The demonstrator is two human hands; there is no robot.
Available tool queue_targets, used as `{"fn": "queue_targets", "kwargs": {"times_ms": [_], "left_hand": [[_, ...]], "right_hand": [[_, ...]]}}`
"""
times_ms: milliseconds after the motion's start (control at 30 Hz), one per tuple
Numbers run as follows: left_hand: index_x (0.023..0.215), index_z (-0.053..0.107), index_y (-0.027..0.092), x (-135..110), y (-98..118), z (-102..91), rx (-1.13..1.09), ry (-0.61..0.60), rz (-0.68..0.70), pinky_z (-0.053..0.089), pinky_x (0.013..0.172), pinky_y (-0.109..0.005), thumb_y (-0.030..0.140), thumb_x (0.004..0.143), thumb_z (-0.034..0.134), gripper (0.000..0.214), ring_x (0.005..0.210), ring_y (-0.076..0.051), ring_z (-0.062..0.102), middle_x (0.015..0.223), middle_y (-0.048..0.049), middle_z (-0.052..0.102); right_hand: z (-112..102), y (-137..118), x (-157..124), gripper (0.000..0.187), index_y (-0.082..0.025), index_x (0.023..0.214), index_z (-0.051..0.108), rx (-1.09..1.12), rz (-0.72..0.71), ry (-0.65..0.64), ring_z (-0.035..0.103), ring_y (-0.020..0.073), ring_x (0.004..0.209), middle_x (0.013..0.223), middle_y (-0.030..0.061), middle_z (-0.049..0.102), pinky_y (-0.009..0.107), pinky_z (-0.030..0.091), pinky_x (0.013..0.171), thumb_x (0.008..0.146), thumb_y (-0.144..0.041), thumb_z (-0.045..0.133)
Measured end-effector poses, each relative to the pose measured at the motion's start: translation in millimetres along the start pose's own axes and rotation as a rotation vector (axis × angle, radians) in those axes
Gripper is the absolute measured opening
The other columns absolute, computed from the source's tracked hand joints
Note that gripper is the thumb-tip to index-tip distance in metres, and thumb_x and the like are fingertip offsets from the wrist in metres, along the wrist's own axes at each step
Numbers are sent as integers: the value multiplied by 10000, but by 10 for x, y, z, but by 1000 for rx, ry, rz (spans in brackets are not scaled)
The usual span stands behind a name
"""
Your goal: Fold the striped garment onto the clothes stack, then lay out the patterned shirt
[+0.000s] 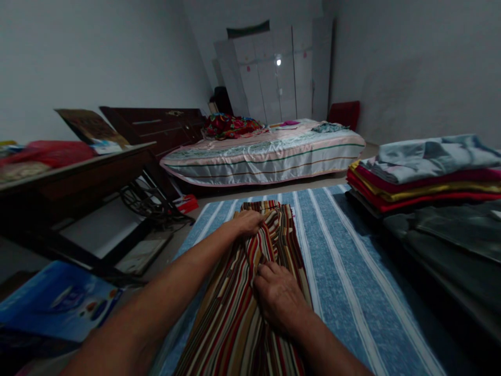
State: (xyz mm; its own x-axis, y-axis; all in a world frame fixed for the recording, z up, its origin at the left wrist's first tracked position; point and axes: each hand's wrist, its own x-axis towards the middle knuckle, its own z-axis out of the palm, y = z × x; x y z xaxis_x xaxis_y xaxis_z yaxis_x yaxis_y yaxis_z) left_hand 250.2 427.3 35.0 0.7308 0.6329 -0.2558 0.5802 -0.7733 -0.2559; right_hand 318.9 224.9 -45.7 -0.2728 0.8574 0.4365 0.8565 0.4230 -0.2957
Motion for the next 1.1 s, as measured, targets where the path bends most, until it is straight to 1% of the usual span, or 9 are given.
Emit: {"fn": "queue_targets", "kwargs": {"times_ms": [100,267,400,533,633,733,833,967,1100], "left_hand": [[854,699,262,-47,-38,-9,37,-35,30,465,758,-312,150,695,541,250,885,-246,657,884,-54,723],[790,696,251,-135,-68,-10,87,-49,71,449,732,-301,156,718,515,216,846,-226,656,832,-53,722],[726,687,223,-242,-85,-23,119,-42,92,439,746,-308,169,737,513,182,794,-225,651,771,-70,716],[745,685,203,-337,-105,-60,128,-13,107,432,725,-304,175,790,462,229,752,-220,642,765,-83,712],[756,684,193,-361,-108,-80,127,10,113,425,708,-301,185,803,447,242,741,-221,636,762,-88,708],[793,688,194,-342,-79,-74,71,30,141,416,726,-281,205,800,462,226,776,-208,632,786,-69,708],[843,692,215,-301,-16,-61,-20,19,180,407,700,-232,206,795,467,230,766,-166,623,807,-20,709],[736,689,212,-253,60,-78,-43,-48,174,389,597,-209,200,767,482,209,647,-135,597,707,7,689],[682,696,211,-226,105,-88,-23,-108,127,409,600,-237,243,752,513,198,634,-164,601,666,-15,684]], "right_hand": [[11,6,-4,111,-185,879,595,6,2,2,480,224,903,968,67,597,347,422,731,800,-124,546],[14,-2,-25,141,-178,908,596,40,-19,58,480,224,959,1009,83,601,346,426,784,811,-96,534],[43,-16,-32,113,-167,893,600,20,-43,146,492,231,954,1015,95,610,353,439,785,818,-100,548],[125,4,-28,93,-162,865,611,14,-94,276,508,231,967,1016,107,622,353,454,802,849,-106,538],[167,26,-27,124,-162,881,616,22,-114,326,516,225,985,1024,109,625,356,457,836,872,-104,507],[159,30,-30,127,-152,907,619,21,-134,339,521,233,986,1037,115,626,363,465,833,873,-112,503],[124,19,-31,140,-155,920,619,38,-141,317,518,233,996,1033,113,624,363,466,839,874,-111,494],[98,11,-31,149,-157,912,617,52,-136,301,515,232,991,1021,108,625,362,464,841,862,-95,491],[102,13,-35,145,-158,908,618,51,-135,300,513,232,993,1026,113,625,363,462,834,847,-90,505]]}}
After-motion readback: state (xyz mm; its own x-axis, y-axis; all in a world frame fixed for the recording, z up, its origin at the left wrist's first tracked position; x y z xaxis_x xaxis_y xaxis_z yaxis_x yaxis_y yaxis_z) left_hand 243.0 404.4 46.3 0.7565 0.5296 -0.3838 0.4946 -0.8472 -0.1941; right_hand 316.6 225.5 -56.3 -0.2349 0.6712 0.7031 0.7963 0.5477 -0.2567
